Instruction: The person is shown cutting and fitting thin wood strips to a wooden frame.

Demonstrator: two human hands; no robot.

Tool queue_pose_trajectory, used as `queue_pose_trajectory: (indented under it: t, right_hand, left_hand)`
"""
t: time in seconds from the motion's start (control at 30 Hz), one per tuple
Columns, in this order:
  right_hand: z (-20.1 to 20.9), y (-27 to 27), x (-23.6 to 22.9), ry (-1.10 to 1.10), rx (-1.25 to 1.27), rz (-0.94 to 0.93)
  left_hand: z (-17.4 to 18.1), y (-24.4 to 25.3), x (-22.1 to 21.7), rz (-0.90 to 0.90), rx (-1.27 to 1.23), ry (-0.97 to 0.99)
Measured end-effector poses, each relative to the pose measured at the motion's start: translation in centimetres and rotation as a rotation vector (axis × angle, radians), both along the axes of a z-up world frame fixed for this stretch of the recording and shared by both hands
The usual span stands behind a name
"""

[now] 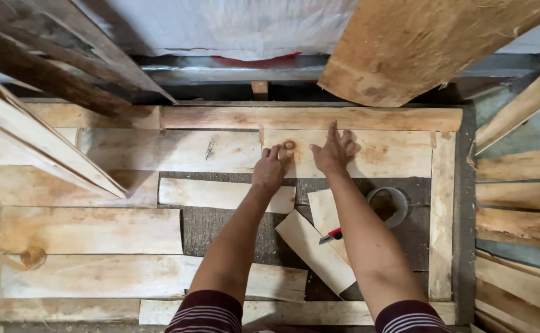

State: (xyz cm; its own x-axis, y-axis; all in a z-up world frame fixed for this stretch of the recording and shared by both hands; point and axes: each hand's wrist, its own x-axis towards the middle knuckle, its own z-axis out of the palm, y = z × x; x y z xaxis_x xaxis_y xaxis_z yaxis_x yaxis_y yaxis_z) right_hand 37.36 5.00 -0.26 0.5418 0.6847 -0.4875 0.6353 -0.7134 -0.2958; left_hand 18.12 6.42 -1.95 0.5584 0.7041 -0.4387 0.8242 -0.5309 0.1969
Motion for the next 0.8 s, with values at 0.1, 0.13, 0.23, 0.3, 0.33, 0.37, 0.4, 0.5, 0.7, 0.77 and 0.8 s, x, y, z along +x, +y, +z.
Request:
queue_pose_trajectory:
  t: [0.1, 0.13, 0.23, 0.3, 0.33, 0.37, 0.4, 0.5, 0.7, 0.77, 0.8]
  right_hand:
    - [0.2, 0.0, 0.1, 0.006, -0.007, 0.009]
    - [0.5, -0.1, 0.0, 0.009, -0.010, 0.005]
    - [0.7, -0.3, -0.2, 0.001, -0.008, 0.015]
    - [0.1, -0.5, -0.2, -0.027, 0.037, 0.024]
    - [0.2, -0.8, -0.3, -0.028, 0.036, 0.021]
    - [0.4, -1.0, -0.4, -0.031, 0.047, 0.027]
    - [0.6, -1.2, -0.5, -0.033, 0.058, 0.033]
    - [-1.0, -1.3, 0.2, -0.015, 0.077, 0.048]
    - [-6.1, -3.1, 3.0, 0.002, 0.273, 0.130]
    - [-5.0, -4.5, 3.1, 0.030, 0.389, 0.118]
    - [-4.4, -5.0, 3.1, 0.061, 0.507, 0.108]
  left_hand:
    - [1.9, 0.9, -0.8, -0.187, 0.064, 0.042]
    - [1.4, 1.2, -1.0, -0.191, 0.061, 0.045]
    - [0.7, 1.7, -1.1, -0.280, 0.127, 0.082]
    - [1.3, 1.6, -0.9, -0.241, 0.071, 0.093]
    - [1.7, 1.6, -0.8, -0.244, 0.069, 0.091]
    - [2.1, 1.6, -0.7, -0.205, 0.033, 0.085]
    - [2.6, 1.6, -0.7, -0.165, -0.003, 0.079]
    - [0.5, 2.4, -0.7, -0.332, 0.097, 0.136]
    - [0.7, 2.7, -1.1, -0.245, 0.003, 0.106]
    - [1.2, 2.7, -1.1, -0.209, -0.029, 0.086]
    - [1.4, 2.7, -1.1, -0.170, -0.059, 0.070]
